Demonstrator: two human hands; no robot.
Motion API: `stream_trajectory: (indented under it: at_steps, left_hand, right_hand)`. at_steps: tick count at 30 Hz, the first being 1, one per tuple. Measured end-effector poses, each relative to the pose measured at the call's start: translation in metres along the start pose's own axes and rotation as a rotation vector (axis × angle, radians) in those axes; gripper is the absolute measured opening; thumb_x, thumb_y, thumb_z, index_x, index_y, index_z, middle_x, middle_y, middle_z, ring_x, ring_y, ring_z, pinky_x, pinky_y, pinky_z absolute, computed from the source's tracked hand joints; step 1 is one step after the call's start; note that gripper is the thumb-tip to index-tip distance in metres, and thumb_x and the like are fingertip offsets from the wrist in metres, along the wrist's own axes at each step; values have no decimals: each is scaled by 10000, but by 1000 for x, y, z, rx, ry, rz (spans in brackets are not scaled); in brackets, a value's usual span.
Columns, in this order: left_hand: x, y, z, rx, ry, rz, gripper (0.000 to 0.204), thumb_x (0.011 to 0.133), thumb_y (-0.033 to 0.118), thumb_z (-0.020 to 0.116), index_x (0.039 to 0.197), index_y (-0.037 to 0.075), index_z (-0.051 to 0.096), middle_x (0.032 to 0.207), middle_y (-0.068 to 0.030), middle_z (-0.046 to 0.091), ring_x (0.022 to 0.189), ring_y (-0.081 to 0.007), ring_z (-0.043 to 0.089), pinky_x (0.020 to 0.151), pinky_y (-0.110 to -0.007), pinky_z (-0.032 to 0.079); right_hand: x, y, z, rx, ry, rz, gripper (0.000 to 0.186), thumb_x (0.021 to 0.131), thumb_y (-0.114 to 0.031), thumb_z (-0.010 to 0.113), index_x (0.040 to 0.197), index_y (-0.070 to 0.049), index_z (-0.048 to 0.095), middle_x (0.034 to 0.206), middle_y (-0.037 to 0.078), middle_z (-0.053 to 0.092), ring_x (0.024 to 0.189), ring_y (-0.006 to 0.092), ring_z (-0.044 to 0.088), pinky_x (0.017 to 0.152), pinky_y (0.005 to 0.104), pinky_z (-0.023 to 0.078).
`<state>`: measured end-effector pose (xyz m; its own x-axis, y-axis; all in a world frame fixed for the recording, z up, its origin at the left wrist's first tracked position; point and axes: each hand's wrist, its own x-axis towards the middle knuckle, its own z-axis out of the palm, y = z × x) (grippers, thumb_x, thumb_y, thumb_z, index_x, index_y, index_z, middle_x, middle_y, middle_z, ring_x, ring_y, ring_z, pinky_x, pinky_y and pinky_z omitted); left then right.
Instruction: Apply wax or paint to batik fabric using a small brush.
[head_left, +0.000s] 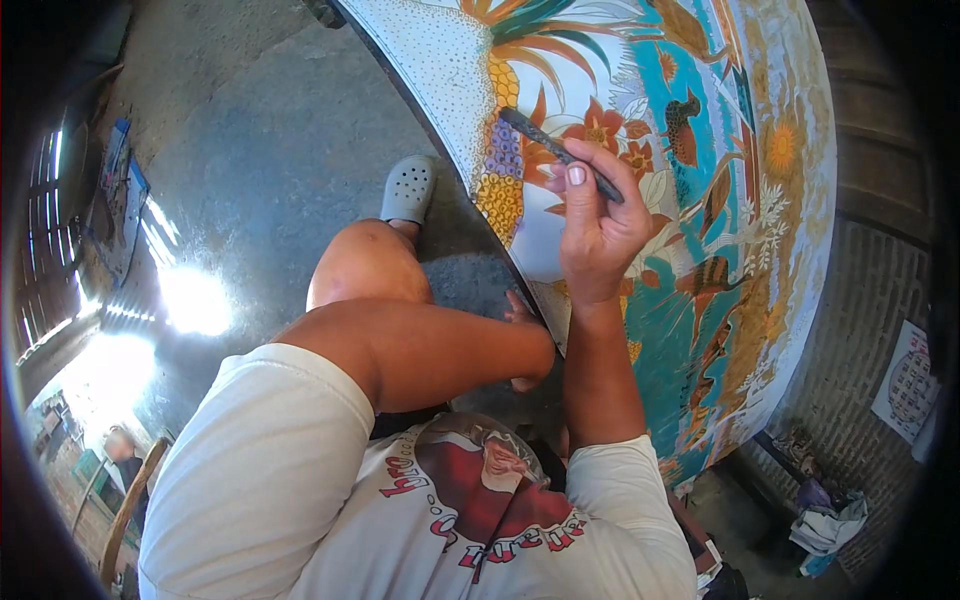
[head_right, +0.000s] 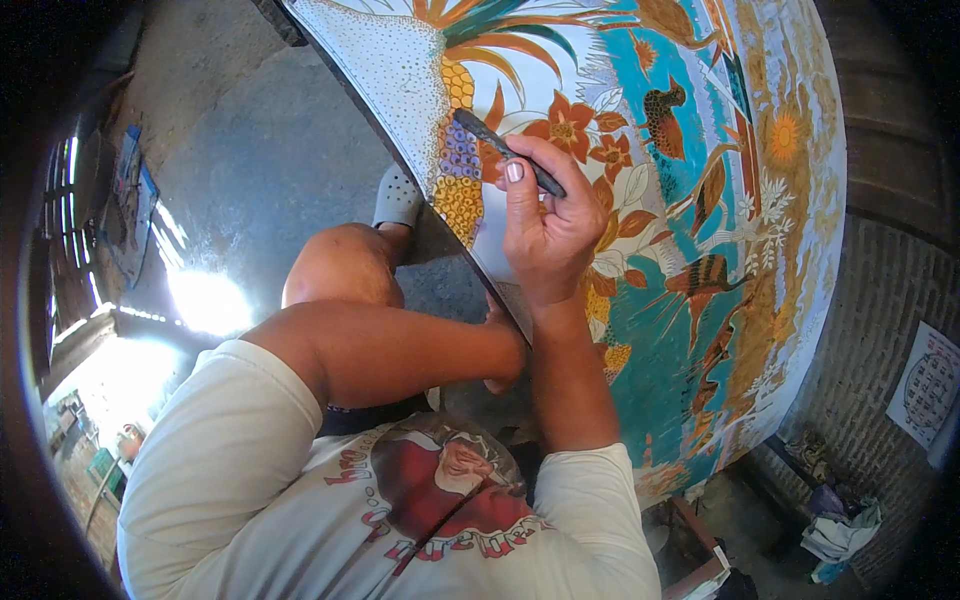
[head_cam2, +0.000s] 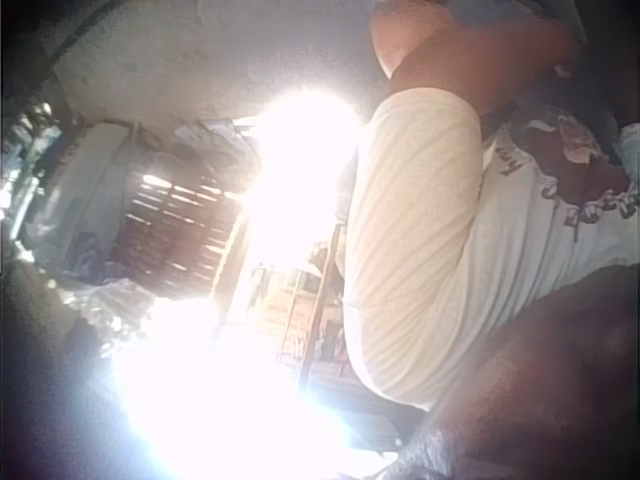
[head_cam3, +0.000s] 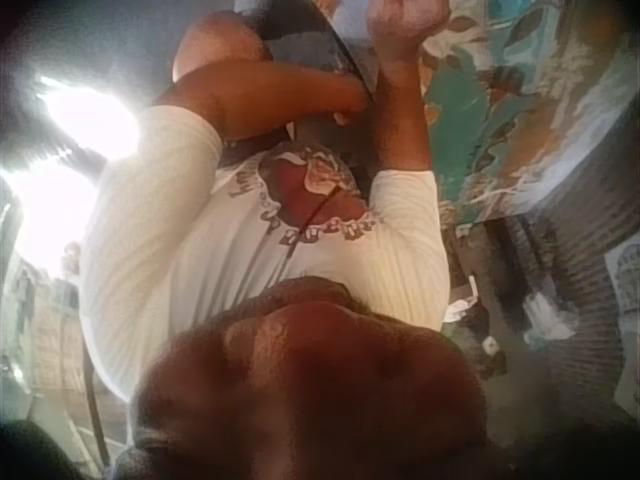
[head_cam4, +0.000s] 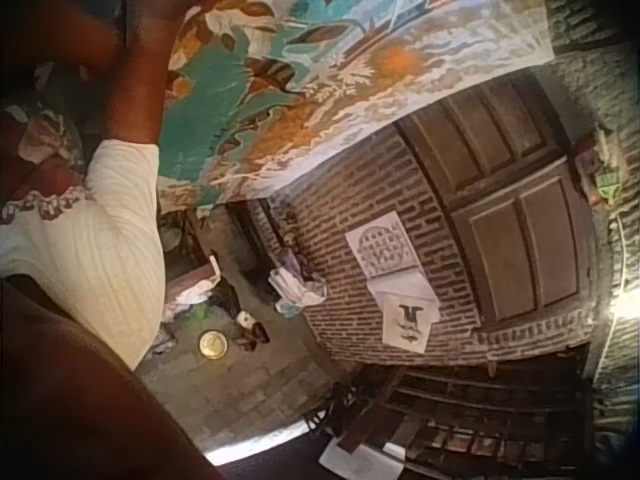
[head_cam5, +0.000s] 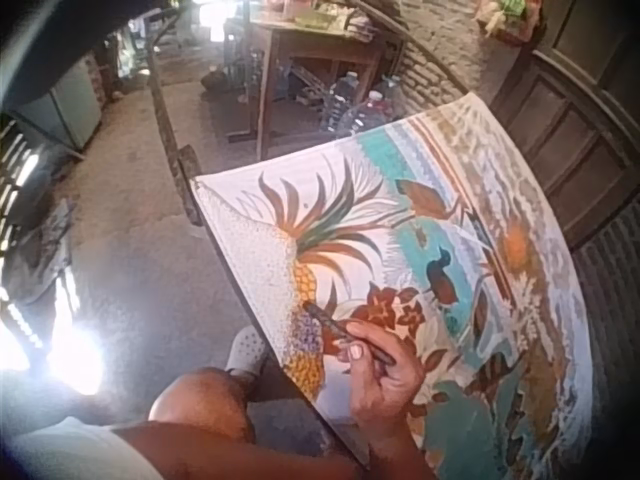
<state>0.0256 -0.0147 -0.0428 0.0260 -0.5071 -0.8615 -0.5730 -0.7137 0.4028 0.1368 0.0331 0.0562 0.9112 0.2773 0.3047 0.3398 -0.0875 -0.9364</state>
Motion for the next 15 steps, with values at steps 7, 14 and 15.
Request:
stream_trajectory:
  at_steps: [7, 14, 15]
  left_hand:
    - [15, 2, 2, -19, -15, -3, 793, 874, 566, 699, 1520, 148, 506, 1547, -228, 474, 1438, -484, 397, 1109, -836, 166]
    - [20, 3, 1, 4, -45, -25, 763, 906, 557, 662, 1526, 146, 493, 1552, -233, 460, 1448, -472, 391, 1112, -834, 165]
    - [17, 2, 1, 15, -54, -2, 759, 911, 558, 655, 1527, 145, 491, 1553, -233, 457, 1449, -473, 390, 1114, -832, 162]
  right_hand:
    - [3, 0, -6, 2, 55, -63, 170, 999, 3, 632, 1148, 65, 686, 978, 127, 730, 833, 156, 728, 714, 270, 609]
    - [3, 2, -4, -20, 40, -61, 174, 988, 20, 633, 1147, 65, 689, 980, 118, 730, 803, 140, 721, 708, 266, 608]
    - [3, 1, -3, -20, 42, -56, 175, 988, 21, 634, 1148, 64, 690, 976, 116, 730, 803, 137, 720, 710, 263, 605]
